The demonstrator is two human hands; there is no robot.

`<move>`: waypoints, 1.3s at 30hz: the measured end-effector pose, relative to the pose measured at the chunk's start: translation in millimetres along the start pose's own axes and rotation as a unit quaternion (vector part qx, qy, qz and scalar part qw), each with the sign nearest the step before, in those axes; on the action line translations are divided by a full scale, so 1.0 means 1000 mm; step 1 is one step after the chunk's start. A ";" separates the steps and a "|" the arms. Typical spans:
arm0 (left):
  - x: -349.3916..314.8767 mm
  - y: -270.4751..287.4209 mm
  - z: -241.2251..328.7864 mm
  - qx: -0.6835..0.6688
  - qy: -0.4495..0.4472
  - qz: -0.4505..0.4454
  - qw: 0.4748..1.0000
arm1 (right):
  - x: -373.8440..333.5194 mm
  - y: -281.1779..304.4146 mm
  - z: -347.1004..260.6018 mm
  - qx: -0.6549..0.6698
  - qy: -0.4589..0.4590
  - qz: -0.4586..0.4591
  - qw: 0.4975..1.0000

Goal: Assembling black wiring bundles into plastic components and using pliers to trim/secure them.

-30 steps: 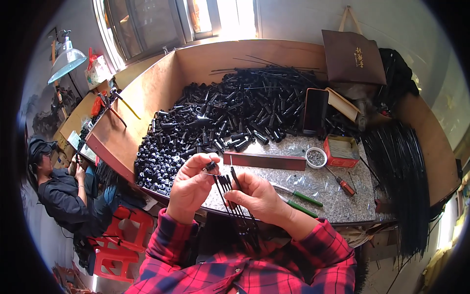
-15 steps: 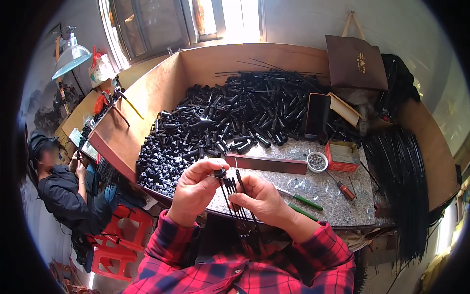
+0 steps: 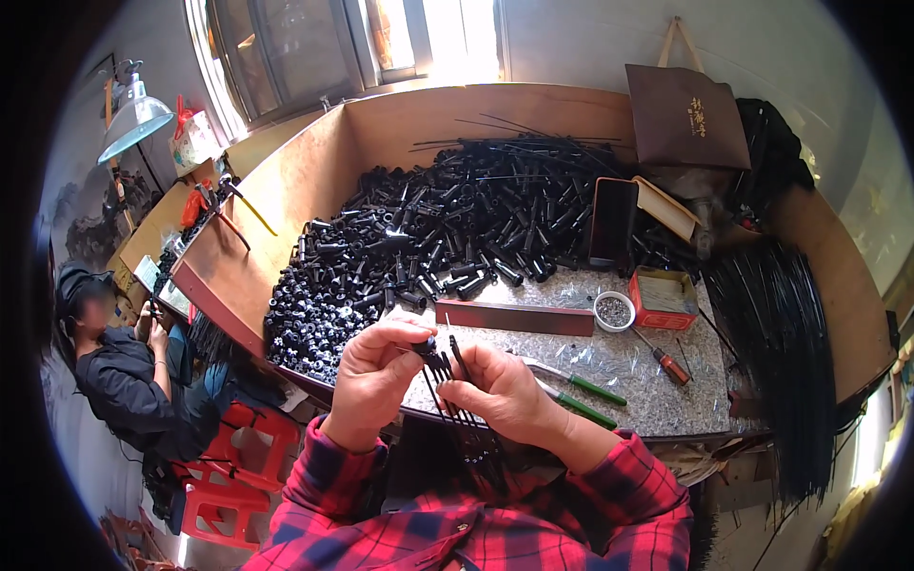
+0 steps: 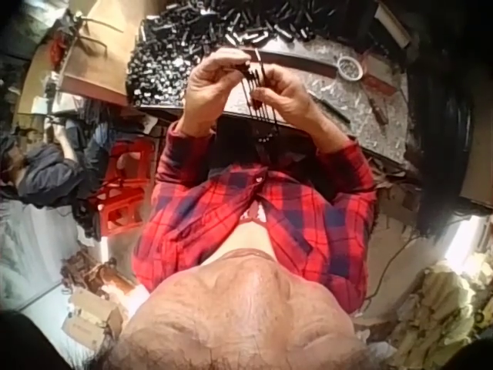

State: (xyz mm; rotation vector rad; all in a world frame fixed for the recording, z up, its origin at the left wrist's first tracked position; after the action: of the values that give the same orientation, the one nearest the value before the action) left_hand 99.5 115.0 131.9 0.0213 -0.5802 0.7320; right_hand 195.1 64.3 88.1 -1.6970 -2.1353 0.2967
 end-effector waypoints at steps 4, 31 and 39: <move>0.000 0.001 0.002 0.009 -0.005 0.009 1.000 | 0.001 -0.001 0.003 0.002 0.013 -0.011 1.000; -0.002 -0.001 -0.003 -0.088 0.014 0.006 0.996 | -0.001 -0.014 -0.010 -0.176 0.081 -0.019 0.981; -0.004 0.003 -0.002 -0.035 -0.007 0.015 0.999 | -0.001 -0.016 -0.014 -0.188 0.082 -0.011 0.979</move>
State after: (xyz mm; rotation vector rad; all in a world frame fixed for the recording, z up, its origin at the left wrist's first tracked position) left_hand 95.6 115.1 127.7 -0.0468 -0.6205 0.7412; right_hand 187.0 58.7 107.1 -1.8189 -2.1833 -0.2651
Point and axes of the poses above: each hand's wrist, its own x-axis towards the middle knuckle, its own y-axis out of the back of the hand, z = x × y, the point moved 9 cm from there along x, towards the middle knuckle, and after that the axes turned 9 degrees about x, right-handed, at the moved point
